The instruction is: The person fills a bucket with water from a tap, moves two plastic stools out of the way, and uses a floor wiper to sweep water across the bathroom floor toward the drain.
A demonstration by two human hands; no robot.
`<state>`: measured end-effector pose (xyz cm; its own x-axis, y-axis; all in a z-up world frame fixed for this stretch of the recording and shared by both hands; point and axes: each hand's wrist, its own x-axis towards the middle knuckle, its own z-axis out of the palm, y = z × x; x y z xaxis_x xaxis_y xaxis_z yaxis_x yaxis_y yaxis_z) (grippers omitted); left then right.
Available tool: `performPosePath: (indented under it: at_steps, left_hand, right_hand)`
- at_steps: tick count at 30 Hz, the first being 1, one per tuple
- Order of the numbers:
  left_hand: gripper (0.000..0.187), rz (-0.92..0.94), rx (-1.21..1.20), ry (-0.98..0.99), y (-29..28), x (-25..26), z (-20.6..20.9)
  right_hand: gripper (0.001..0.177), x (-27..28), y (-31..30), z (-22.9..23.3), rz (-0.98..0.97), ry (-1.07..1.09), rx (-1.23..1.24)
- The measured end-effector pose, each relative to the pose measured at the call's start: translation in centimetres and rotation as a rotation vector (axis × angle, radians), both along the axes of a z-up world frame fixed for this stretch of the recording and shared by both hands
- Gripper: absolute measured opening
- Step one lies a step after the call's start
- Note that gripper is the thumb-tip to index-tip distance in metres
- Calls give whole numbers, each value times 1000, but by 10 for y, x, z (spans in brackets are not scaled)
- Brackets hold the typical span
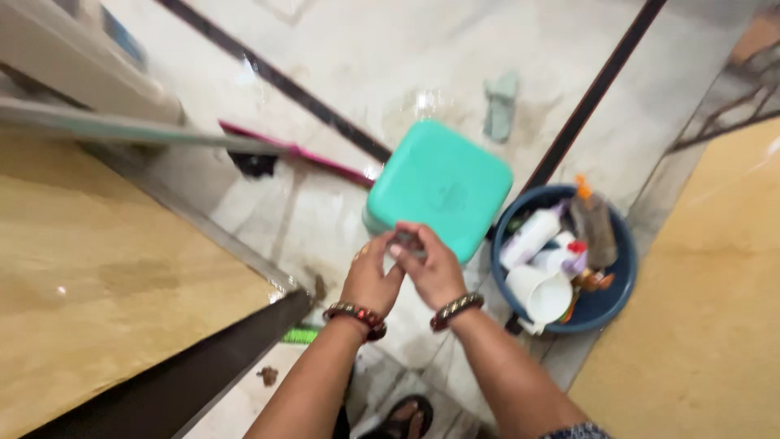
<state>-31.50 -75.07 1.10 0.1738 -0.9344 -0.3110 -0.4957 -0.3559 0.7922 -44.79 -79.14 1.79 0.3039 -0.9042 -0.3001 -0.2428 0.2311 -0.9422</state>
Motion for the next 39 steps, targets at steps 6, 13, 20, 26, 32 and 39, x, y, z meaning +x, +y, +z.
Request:
performPosePath:
  at_steps: [6, 13, 20, 26, 32, 39]
  left_hand:
    - [64, 29, -93, -81, 17, 43, 132]
    - [76, 402, -153, 88, 14, 123, 192]
    - [80, 1268, -328, 223, -44, 188, 224]
    - [68, 1525, -1007, 321, -107, 223, 253]
    - [31, 1353, -785, 312, -110, 249, 250]
    - [36, 1036, -902, 126, -163, 221, 256]
  right_hand:
    - [39, -15, 15, 160, 27, 50, -65]
    - [32, -5, -1, 272, 143, 70, -171]
    - [34, 74, -49, 339, 374, 11, -274]
    - [37, 161, -109, 369, 596, -58, -364]
    - [38, 204, -150, 366, 665, -154, -333]
    - [76, 216, -160, 376, 581, -180, -473]
